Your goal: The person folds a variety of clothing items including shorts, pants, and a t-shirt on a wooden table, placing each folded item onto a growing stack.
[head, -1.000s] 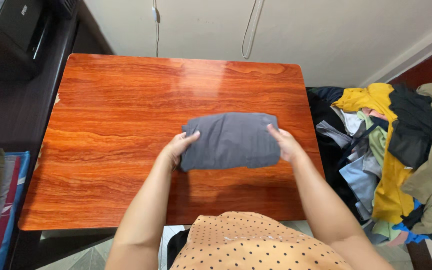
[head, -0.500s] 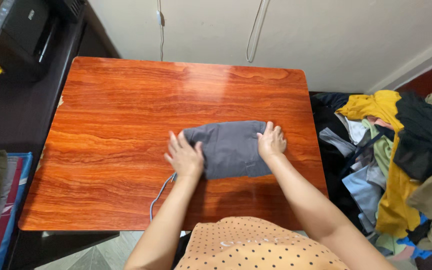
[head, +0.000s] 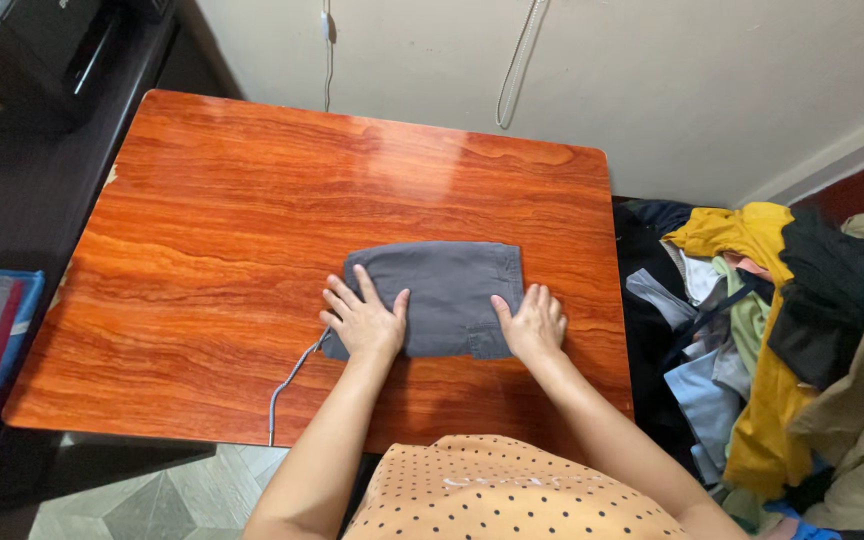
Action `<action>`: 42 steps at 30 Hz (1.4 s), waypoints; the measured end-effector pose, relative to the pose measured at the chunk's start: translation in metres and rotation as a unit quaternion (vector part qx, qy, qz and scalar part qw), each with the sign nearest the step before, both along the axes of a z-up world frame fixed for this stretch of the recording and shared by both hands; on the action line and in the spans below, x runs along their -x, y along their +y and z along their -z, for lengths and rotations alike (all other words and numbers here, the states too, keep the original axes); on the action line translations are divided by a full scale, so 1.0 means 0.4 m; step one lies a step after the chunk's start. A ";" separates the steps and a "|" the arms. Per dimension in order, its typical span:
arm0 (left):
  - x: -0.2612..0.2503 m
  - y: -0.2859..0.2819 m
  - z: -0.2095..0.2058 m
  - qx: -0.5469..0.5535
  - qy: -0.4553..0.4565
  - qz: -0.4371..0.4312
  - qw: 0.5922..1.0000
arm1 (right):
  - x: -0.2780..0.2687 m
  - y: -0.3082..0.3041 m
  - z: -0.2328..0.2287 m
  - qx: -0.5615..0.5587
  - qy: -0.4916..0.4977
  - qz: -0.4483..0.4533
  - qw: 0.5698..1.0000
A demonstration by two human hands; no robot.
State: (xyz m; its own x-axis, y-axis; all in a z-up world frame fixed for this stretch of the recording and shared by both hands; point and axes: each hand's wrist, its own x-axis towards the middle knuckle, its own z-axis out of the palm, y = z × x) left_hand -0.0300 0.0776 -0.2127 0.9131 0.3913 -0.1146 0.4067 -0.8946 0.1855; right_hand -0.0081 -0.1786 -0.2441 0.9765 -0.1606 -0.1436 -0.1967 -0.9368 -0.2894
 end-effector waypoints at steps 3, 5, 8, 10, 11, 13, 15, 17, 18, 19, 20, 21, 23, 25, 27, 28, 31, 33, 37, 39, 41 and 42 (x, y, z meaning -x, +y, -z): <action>0.034 0.005 -0.041 0.073 0.008 -0.052 0.996 | 0.040 -0.013 0.033 -0.028 0.012 0.088 0.996; 0.034 0.005 -0.061 0.145 0.024 -0.078 0.986 | 0.041 -0.016 0.072 -0.038 0.012 0.108 0.993; 0.036 0.036 -0.034 0.220 0.011 -0.074 0.973 | 0.021 -0.032 0.122 -0.039 0.003 0.080 0.996; 0.032 0.073 0.010 0.285 -0.040 -0.053 0.956 | 0.006 -0.036 0.129 -0.064 -0.015 0.058 0.996; 0.036 0.096 0.033 0.316 -0.066 -0.042 0.945 | 0.004 -0.030 0.123 -0.107 -0.019 0.061 0.992; 0.063 0.149 0.066 0.345 -0.107 -0.032 0.932 | 0.007 0.005 0.095 -0.194 -0.026 0.065 0.979; 0.095 0.209 0.072 0.351 -0.104 -0.039 0.930 | 0.027 0.071 0.057 -0.208 -0.023 0.059 0.976; 0.134 0.270 0.072 0.337 -0.055 -0.064 0.938 | 0.045 0.146 0.013 -0.233 -0.035 0.016 0.972; 0.152 0.304 0.074 0.367 -0.108 -0.051 0.922 | 0.053 0.184 -0.006 -0.251 -0.048 -0.023 0.967; 0.171 0.341 0.079 0.395 -0.162 -0.037 0.904 | 0.057 0.231 -0.022 -0.269 -0.061 -0.063 0.959; 0.192 0.380 0.084 0.419 -0.216 -0.023 0.882 | 0.057 0.276 -0.037 -0.271 -0.051 -0.089 0.957; 0.214 0.422 0.087 0.430 -0.244 -0.014 0.869 | 0.052 0.319 -0.054 -0.274 -0.041 -0.116 0.954; 0.256 0.505 0.079 0.448 -0.300 0.007 0.842 | 0.047 0.422 -0.086 -0.278 -0.024 -0.157 0.947; 0.300 0.593 0.040 0.451 -0.335 -0.016 0.827 | 0.033 0.528 -0.134 -0.282 -0.008 -0.182 0.942; 0.350 0.671 -0.034 0.453 -0.361 -0.050 0.814 | 0.020 0.648 -0.193 -0.299 -0.031 -0.244 0.922; 0.374 0.713 -0.083 0.453 -0.369 -0.073 0.808 | 0.014 0.713 -0.227 -0.307 -0.042 -0.273 0.911; 0.451 0.843 -0.261 0.369 -0.442 -0.085 0.813 | -0.005 0.921 -0.361 -0.343 -0.171 -0.421 0.822; 0.507 0.929 -0.379 0.313 -0.499 -0.085 0.803 | -0.003 1.063 -0.465 -0.362 -0.187 -0.456 0.792; 0.601 1.097 -0.551 0.131 -0.588 -0.068 0.795 | 0.006 1.343 -0.642 -0.443 -0.211 -0.508 0.708; 0.634 1.153 -0.570 0.128 -0.618 -0.090 0.770 | 0.005 1.466 -0.682 -0.480 -0.225 -0.535 0.657; 0.655 1.208 -0.548 0.104 -0.631 -0.133 0.757 | -0.007 1.567 -0.681 -0.508 -0.218 -0.558 0.619; 0.660 1.228 -0.518 0.082 -0.629 -0.166 0.755 | -0.011 1.604 -0.658 -0.486 -0.207 -0.556 0.642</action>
State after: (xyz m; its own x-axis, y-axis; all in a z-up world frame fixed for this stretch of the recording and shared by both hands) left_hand -0.2938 0.5688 -0.0054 0.1950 0.6970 0.6900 0.0140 -0.7054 0.7086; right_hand -0.0035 0.4629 0.0191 0.3962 0.6377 0.6606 0.7197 0.2311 -0.6547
